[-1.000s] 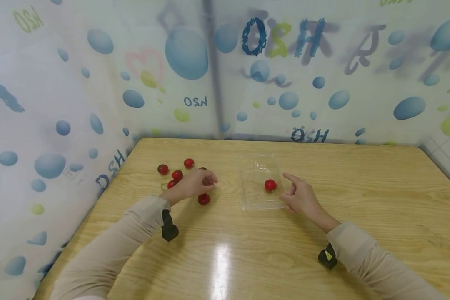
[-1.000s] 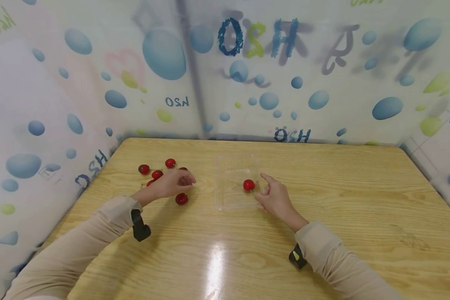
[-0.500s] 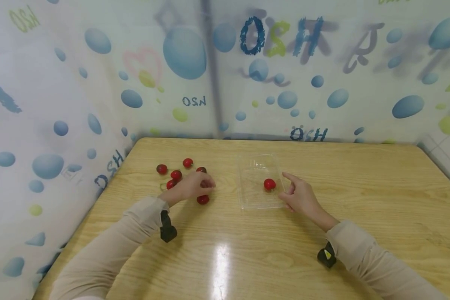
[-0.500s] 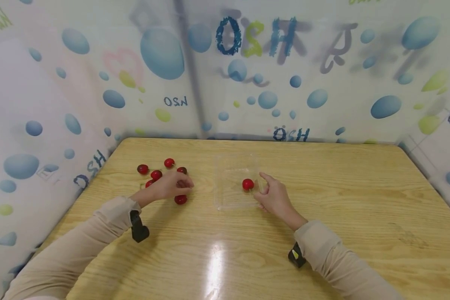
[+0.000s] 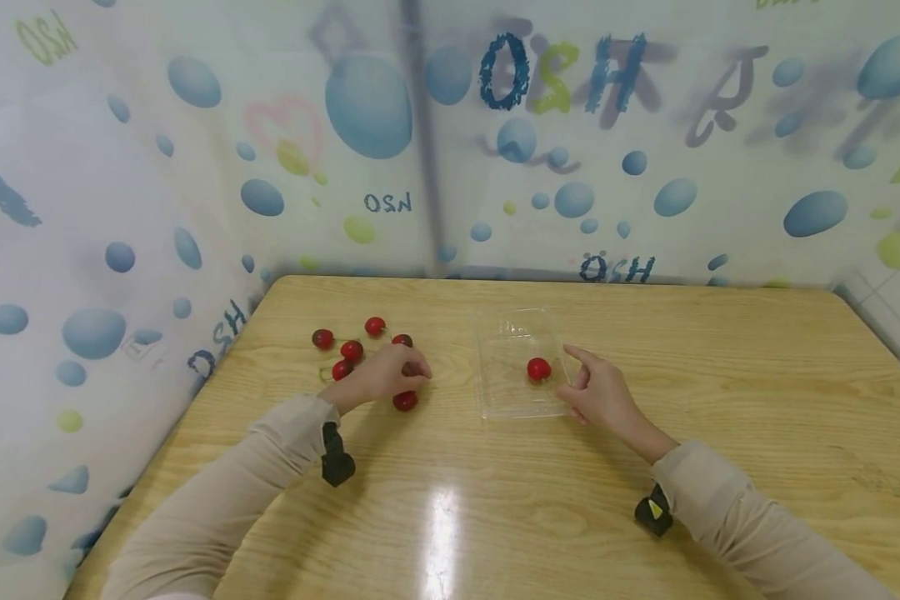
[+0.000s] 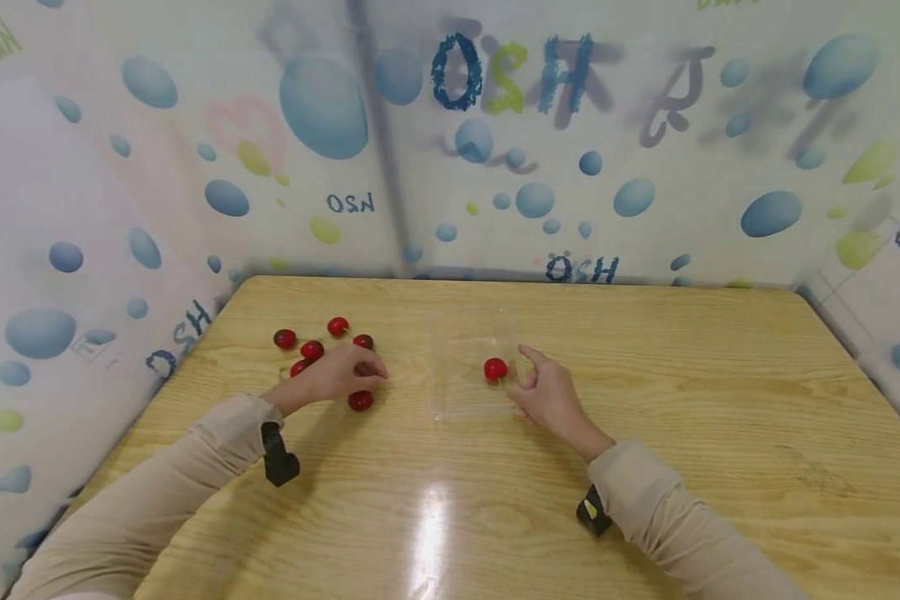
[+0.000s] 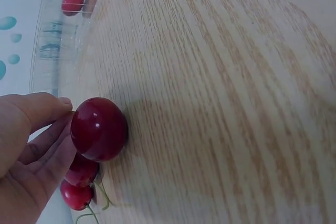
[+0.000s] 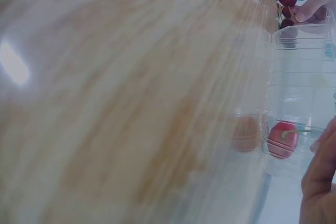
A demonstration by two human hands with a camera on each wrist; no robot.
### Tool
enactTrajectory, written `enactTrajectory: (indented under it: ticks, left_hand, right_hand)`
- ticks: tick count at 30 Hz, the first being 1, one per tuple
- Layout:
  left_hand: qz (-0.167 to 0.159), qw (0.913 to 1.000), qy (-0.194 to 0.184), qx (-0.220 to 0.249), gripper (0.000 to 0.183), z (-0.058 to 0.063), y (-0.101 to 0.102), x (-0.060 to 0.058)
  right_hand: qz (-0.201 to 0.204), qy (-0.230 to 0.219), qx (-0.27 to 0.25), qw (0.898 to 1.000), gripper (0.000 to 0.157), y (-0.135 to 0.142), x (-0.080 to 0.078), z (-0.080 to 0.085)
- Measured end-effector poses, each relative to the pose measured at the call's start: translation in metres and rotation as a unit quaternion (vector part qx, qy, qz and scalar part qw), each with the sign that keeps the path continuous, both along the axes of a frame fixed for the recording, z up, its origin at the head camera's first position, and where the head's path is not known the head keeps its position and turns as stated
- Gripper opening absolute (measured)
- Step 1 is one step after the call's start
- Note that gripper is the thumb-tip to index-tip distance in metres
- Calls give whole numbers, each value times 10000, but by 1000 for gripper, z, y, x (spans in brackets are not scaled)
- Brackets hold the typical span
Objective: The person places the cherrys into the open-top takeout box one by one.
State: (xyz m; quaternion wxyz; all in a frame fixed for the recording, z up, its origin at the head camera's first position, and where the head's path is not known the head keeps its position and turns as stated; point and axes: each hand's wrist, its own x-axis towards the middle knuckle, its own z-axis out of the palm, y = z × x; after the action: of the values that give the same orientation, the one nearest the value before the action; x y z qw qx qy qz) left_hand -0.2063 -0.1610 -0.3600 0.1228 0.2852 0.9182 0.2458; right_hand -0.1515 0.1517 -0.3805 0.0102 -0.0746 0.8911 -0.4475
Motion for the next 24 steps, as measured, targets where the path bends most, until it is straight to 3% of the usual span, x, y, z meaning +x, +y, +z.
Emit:
enactTrajectory:
  ticks: [24]
  left_hand:
    - [91,9997,144,190,7,-1,-1,2]
  right_hand:
    - [29,17,16,10000,61,0,0,0]
